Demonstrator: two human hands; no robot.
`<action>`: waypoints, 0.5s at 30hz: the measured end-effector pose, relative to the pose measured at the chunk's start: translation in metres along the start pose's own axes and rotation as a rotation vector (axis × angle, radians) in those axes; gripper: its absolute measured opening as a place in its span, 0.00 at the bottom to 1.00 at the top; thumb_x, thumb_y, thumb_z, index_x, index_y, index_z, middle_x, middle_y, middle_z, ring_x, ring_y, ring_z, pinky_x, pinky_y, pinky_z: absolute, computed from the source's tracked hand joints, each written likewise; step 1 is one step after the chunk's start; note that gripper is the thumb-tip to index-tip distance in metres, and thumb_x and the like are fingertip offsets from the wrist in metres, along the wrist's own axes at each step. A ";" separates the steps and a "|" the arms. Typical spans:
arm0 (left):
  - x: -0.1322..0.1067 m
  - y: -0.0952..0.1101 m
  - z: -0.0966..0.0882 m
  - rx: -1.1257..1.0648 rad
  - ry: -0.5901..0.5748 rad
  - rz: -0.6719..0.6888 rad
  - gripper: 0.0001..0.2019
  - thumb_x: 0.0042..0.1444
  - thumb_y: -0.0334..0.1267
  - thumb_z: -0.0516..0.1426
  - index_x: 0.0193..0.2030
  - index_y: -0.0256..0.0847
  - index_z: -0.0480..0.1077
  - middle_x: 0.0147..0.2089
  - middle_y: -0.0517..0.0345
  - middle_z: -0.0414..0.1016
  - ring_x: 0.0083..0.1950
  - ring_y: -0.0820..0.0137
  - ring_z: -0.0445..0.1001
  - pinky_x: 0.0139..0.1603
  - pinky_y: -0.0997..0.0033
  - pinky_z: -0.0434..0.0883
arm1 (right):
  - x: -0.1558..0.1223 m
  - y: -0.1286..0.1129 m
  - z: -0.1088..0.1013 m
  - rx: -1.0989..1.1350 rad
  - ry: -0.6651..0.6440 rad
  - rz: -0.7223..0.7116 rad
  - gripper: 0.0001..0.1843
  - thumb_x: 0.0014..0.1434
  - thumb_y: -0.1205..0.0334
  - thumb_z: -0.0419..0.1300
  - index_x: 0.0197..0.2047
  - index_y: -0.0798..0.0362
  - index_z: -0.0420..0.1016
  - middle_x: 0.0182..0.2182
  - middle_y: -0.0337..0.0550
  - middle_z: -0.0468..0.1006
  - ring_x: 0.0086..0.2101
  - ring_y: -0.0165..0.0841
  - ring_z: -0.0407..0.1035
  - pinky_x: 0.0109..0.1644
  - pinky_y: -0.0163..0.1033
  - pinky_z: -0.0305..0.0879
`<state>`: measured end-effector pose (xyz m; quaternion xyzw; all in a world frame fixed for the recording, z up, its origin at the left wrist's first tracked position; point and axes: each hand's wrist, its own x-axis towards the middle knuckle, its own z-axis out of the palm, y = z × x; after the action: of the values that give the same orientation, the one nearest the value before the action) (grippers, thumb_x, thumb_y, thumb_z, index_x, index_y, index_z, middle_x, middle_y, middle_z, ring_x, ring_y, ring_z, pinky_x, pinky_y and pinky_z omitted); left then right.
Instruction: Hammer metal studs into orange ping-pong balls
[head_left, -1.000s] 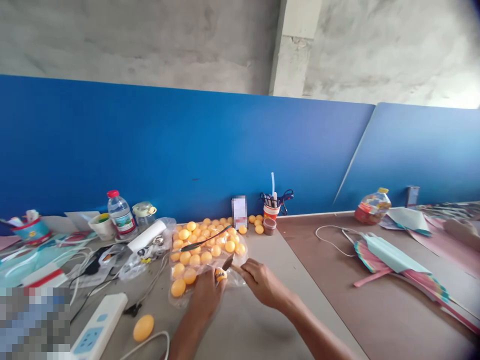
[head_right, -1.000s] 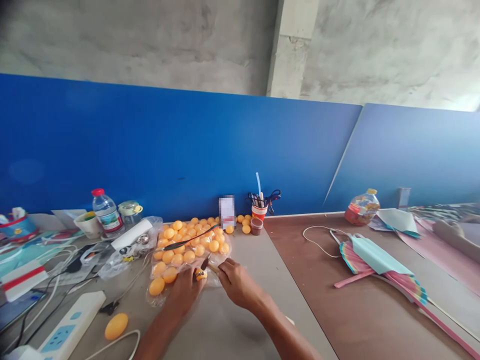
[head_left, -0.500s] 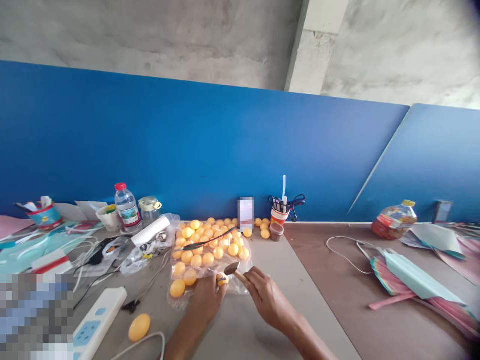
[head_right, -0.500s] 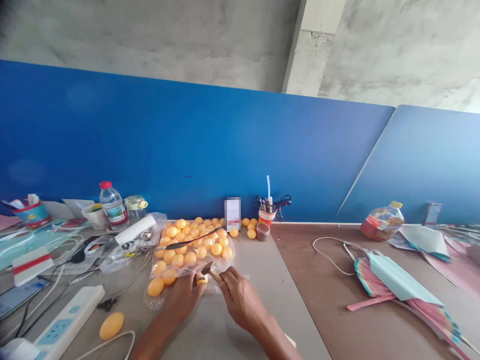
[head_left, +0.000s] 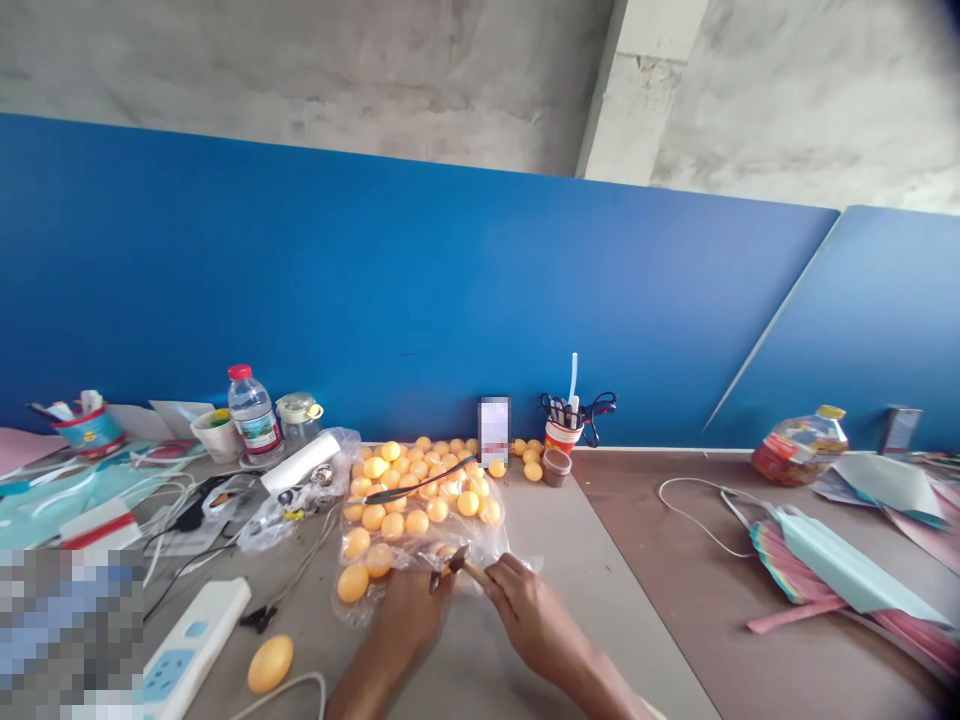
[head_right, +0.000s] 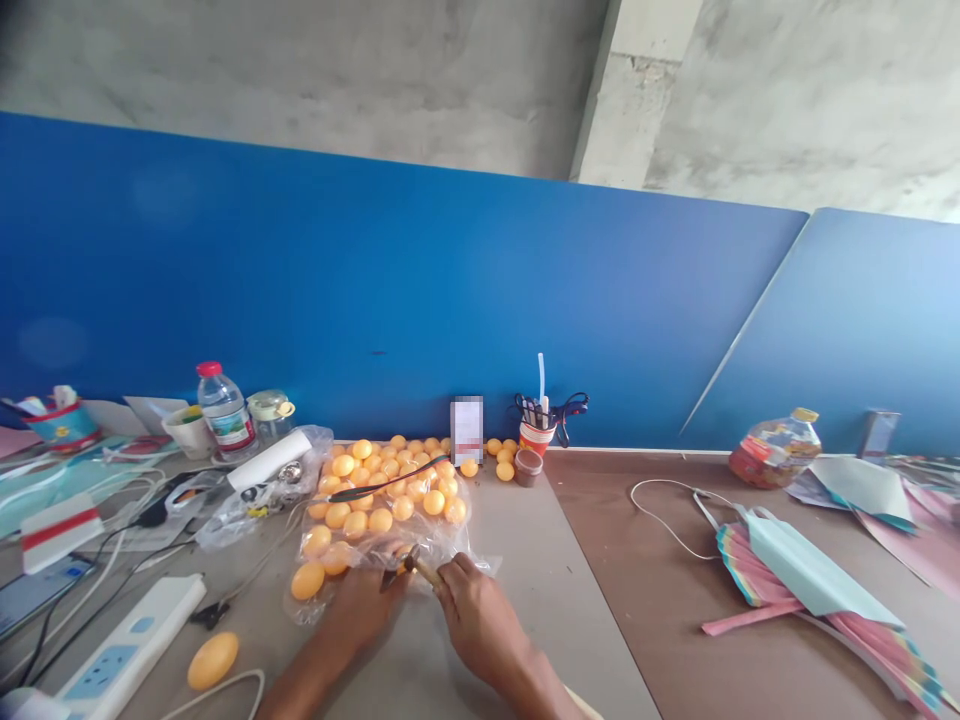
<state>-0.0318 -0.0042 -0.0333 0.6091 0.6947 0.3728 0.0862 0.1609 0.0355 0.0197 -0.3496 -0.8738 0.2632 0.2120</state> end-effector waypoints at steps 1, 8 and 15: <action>0.001 0.001 -0.001 0.004 -0.019 0.007 0.14 0.56 0.40 0.51 0.46 0.44 0.74 0.46 0.50 0.81 0.51 0.58 0.77 0.57 0.57 0.70 | 0.000 0.000 0.000 0.002 0.012 0.006 0.14 0.67 0.63 0.46 0.32 0.52 0.68 0.34 0.44 0.72 0.31 0.32 0.69 0.35 0.37 0.65; 0.002 0.006 -0.008 0.026 -0.027 0.025 0.13 0.55 0.41 0.52 0.44 0.45 0.74 0.46 0.51 0.79 0.49 0.57 0.77 0.52 0.55 0.73 | -0.001 -0.005 -0.012 0.098 0.037 0.003 0.16 0.68 0.61 0.44 0.30 0.51 0.65 0.32 0.43 0.71 0.31 0.31 0.68 0.36 0.36 0.64; 0.004 0.003 -0.012 -0.183 -0.099 -0.092 0.16 0.56 0.45 0.54 0.48 0.46 0.73 0.53 0.51 0.77 0.57 0.56 0.72 0.60 0.54 0.68 | -0.003 0.003 -0.019 0.077 -0.092 0.056 0.18 0.68 0.59 0.44 0.27 0.52 0.63 0.30 0.41 0.71 0.31 0.31 0.66 0.36 0.36 0.61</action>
<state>-0.0374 -0.0056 -0.0212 0.5836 0.6800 0.3999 0.1925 0.1750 0.0413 0.0316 -0.3531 -0.8618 0.3182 0.1774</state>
